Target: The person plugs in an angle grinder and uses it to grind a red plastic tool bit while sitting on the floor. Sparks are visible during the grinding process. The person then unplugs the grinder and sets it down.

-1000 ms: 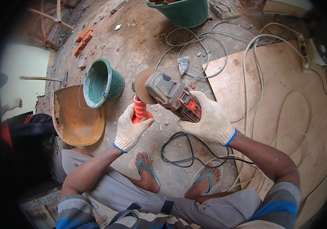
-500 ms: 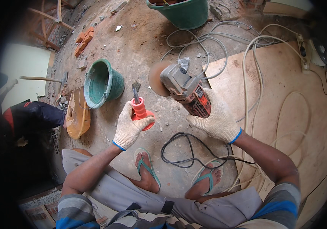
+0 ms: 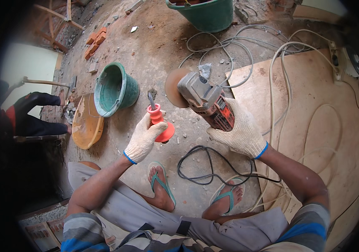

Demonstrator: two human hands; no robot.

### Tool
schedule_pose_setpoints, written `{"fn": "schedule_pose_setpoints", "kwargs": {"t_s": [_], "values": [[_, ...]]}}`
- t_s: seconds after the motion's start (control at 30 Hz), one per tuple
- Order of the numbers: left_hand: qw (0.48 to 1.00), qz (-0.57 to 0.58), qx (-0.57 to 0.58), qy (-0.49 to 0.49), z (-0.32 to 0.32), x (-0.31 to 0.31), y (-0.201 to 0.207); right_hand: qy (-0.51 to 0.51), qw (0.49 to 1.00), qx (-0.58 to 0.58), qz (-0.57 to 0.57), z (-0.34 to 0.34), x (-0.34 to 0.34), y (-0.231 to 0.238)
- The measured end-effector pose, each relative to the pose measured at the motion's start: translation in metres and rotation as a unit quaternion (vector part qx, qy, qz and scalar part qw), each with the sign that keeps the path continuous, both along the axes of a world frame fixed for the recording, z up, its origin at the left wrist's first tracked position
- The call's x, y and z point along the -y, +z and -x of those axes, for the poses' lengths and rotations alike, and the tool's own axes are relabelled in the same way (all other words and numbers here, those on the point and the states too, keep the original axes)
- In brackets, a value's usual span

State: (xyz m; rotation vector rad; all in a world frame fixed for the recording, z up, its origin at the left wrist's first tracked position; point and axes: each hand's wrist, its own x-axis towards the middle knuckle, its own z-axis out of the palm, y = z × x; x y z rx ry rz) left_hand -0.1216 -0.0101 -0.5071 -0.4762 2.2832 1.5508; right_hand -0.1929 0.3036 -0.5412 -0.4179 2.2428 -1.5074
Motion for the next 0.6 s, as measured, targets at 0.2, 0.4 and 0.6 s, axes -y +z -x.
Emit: {"fn": "schedule_pose_setpoints", "kwargs": {"t_s": [0.2,0.4,0.6], "values": [[0.996,0.065,-0.023,-0.063,-0.0032,-0.0009,-0.0076,0.001,1.0,-0.002,0.005,-0.001,-0.0008,-0.0004],[0.99,0.134,-0.033,-0.029,-0.0048,-0.0051,-0.0045,0.003,0.999,-0.043,-0.023,-0.0029,-0.0012,-0.0027],[0.988,0.132,-0.074,-0.022,-0.0034,-0.0062,-0.0029,0.023,0.998,-0.058,-0.001,-0.0037,0.001,0.0014]]}}
